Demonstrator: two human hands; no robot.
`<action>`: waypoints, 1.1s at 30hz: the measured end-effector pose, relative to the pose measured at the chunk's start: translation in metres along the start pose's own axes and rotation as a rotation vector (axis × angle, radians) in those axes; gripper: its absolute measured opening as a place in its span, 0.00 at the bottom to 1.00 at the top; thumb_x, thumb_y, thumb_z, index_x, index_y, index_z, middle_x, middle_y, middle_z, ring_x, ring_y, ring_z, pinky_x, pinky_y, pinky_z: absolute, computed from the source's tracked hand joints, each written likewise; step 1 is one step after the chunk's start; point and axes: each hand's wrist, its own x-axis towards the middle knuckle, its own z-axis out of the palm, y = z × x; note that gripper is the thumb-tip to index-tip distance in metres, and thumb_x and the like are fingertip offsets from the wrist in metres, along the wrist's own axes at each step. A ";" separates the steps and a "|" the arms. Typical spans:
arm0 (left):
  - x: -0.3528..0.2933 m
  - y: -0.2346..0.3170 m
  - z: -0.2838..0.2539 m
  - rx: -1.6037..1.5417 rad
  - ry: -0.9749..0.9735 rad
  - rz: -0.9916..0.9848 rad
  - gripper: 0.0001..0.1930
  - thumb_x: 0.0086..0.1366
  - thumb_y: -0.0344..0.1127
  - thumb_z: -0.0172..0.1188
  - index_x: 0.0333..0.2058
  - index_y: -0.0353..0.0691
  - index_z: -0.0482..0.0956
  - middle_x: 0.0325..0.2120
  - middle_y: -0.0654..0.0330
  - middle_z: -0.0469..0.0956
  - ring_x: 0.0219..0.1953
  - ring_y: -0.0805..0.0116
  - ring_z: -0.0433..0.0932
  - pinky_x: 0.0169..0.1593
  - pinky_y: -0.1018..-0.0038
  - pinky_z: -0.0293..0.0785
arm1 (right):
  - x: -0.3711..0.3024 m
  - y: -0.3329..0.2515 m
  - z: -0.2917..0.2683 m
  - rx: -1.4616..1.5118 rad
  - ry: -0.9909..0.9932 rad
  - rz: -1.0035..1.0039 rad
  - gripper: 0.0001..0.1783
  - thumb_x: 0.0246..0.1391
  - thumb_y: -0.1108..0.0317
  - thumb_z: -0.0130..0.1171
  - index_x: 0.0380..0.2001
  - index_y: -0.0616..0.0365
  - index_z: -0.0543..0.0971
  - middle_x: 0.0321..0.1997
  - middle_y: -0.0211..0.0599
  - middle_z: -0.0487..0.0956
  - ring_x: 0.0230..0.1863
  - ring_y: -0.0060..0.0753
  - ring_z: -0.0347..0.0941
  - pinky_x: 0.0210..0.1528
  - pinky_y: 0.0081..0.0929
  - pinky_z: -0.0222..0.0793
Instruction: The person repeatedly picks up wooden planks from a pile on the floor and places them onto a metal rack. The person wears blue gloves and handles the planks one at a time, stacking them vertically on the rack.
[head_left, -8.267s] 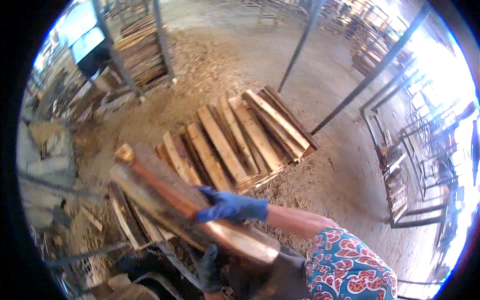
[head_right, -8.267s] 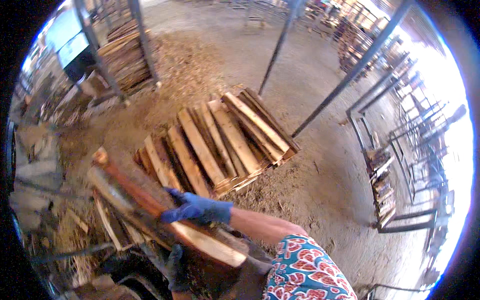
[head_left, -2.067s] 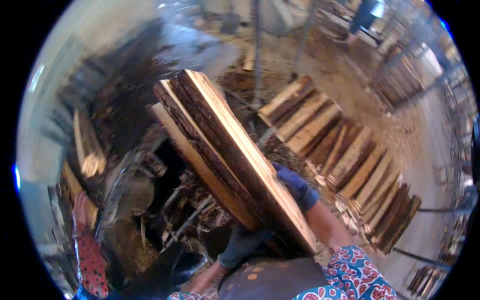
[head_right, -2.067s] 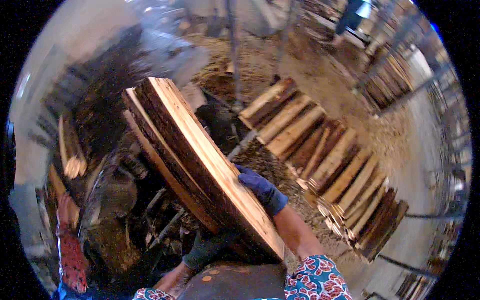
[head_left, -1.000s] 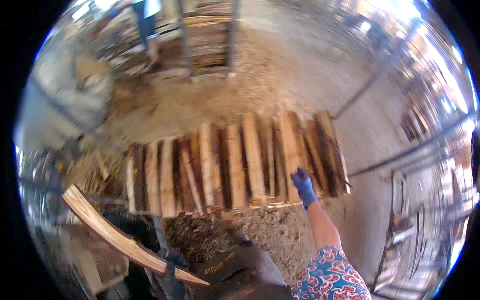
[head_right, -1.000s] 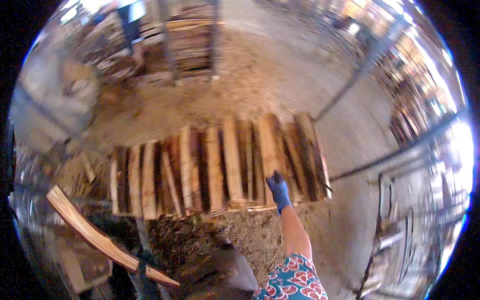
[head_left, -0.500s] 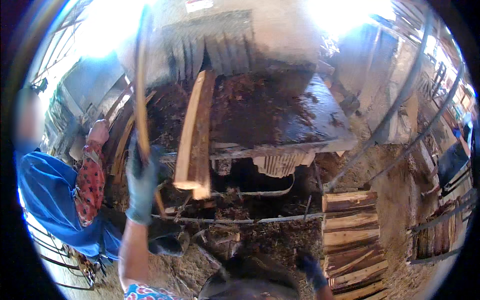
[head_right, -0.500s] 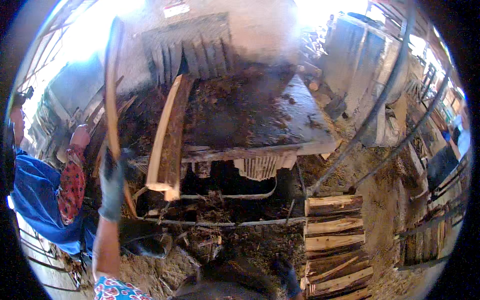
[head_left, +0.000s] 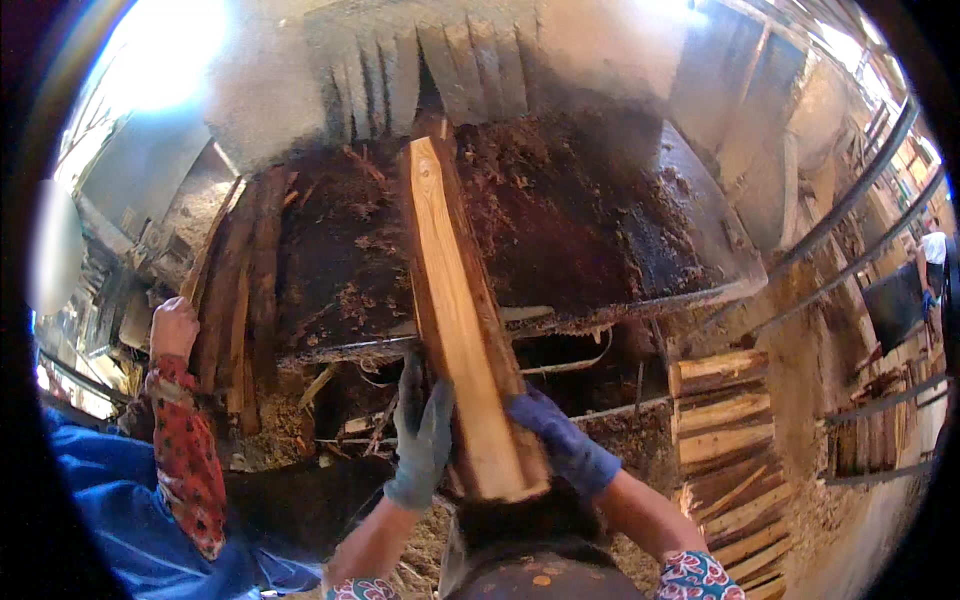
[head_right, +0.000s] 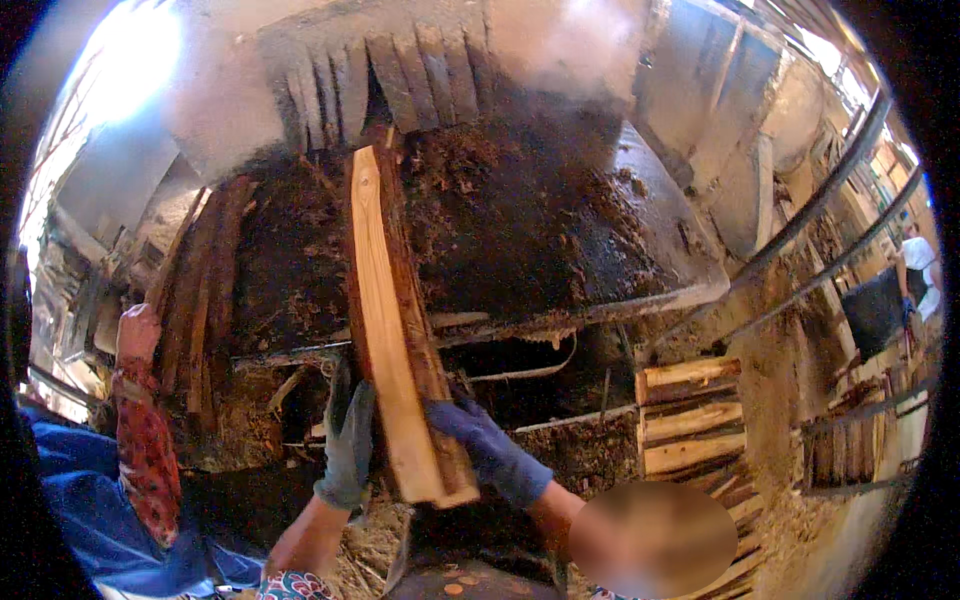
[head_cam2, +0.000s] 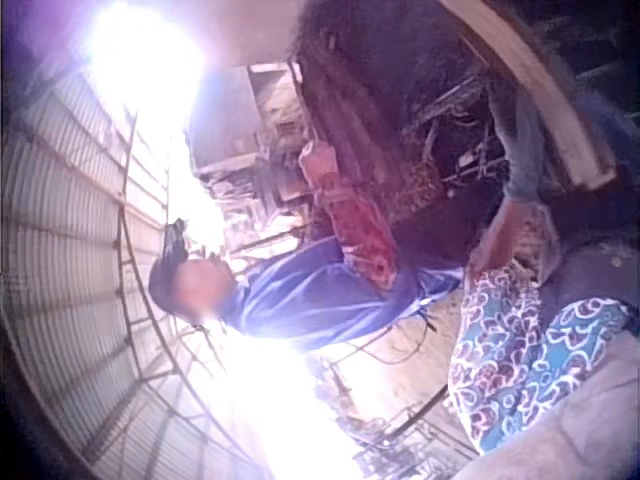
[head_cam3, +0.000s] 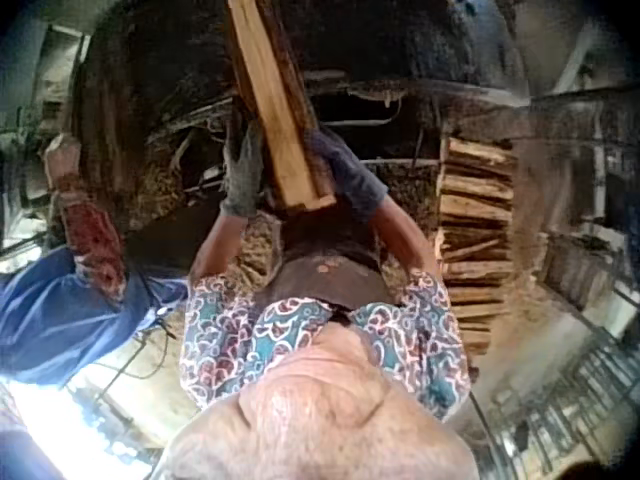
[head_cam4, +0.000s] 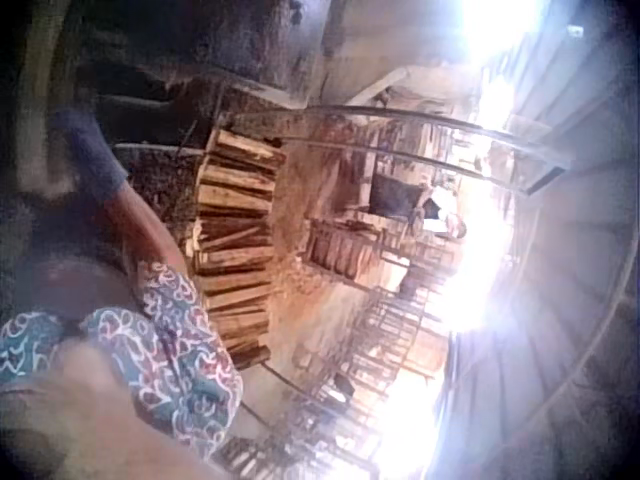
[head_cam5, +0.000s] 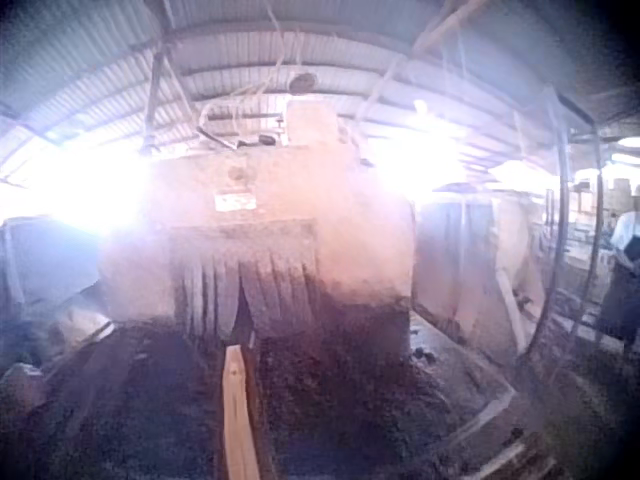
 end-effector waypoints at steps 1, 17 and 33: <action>-0.002 -0.004 0.001 -0.043 -0.024 0.016 0.26 0.64 0.34 0.47 0.58 0.31 0.54 0.53 0.55 0.62 0.53 0.69 0.61 0.57 0.76 0.55 | -0.016 0.004 -0.021 0.091 0.118 0.099 0.25 0.55 0.61 0.52 0.53 0.62 0.65 0.50 0.32 0.71 0.50 0.22 0.66 0.54 0.23 0.61; -0.129 -0.081 0.121 -0.249 -0.661 -0.821 0.33 0.59 0.48 0.54 0.58 0.39 0.54 0.54 0.52 0.60 0.55 0.57 0.61 0.56 0.62 0.62 | -0.166 -0.012 -0.146 -0.041 0.213 -0.110 0.44 0.46 0.46 0.59 0.57 0.66 0.59 0.59 0.44 0.62 0.59 0.34 0.56 0.61 0.28 0.50; -0.421 -0.065 0.401 0.170 -1.535 -0.428 0.20 0.60 0.33 0.51 0.50 0.33 0.62 0.42 0.52 0.69 0.43 0.61 0.70 0.45 0.68 0.69 | -0.645 0.126 -0.250 0.125 1.411 -0.879 0.45 0.44 0.50 0.63 0.56 0.70 0.58 0.49 0.39 0.71 0.50 0.25 0.65 0.54 0.21 0.59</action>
